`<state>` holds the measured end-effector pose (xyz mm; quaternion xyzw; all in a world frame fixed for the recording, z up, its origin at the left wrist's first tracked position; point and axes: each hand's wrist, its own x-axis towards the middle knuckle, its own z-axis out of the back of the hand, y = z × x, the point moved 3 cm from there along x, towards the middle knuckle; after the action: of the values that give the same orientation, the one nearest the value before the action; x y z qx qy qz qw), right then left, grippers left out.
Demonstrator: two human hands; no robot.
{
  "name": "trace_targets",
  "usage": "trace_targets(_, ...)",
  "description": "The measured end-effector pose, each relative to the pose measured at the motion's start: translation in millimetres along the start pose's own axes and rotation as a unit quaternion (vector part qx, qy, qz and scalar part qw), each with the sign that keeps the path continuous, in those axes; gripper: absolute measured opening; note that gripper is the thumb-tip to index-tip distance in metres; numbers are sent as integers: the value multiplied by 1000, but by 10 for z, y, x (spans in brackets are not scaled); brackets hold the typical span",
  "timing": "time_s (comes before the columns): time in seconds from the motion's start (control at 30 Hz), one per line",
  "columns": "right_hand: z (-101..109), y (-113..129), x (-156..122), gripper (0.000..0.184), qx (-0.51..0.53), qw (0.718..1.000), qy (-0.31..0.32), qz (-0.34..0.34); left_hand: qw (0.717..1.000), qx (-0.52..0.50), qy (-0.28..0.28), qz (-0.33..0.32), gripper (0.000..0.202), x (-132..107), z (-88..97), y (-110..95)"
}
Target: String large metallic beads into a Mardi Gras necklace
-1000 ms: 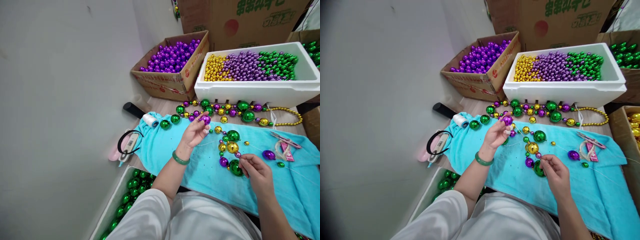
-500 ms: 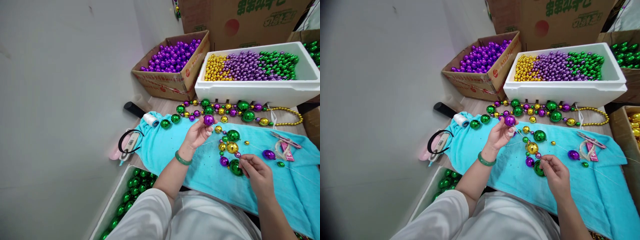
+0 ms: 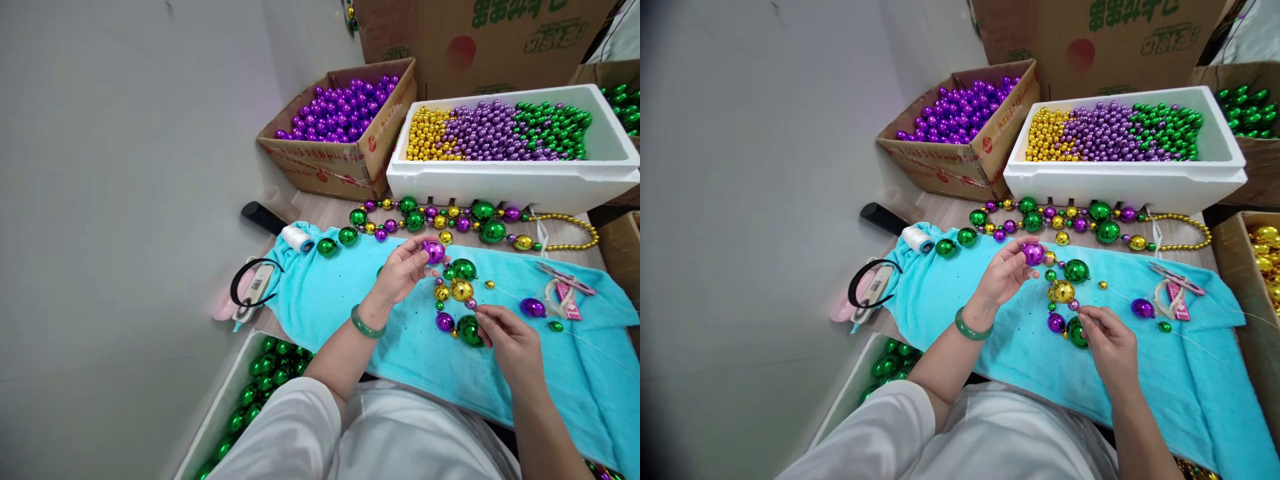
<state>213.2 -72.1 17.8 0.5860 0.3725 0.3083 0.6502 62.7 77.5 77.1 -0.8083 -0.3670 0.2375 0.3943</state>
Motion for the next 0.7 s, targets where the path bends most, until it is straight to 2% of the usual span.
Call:
trace_targets(0.2,20,-3,31,16,17,1000,23,-1,999,-34,21,24,47,-2,-13,36)
trace_targets(0.33,27,-33,48,18,38,998,32,-32,999,-30,32,26,42,6,-54,80)
trace_targets(0.5,52,-16,53,32,75,996,21,-51,997,62,14,32,39,24,-99,234)
trace_targets(0.57,72,8,54,35,81,995,38,-49,995,93,7,37,36,42,-115,287)
trace_targets(0.7,175,34,71,34,7,994,90,-54,976,212,13,-37,29,112,-204,279)
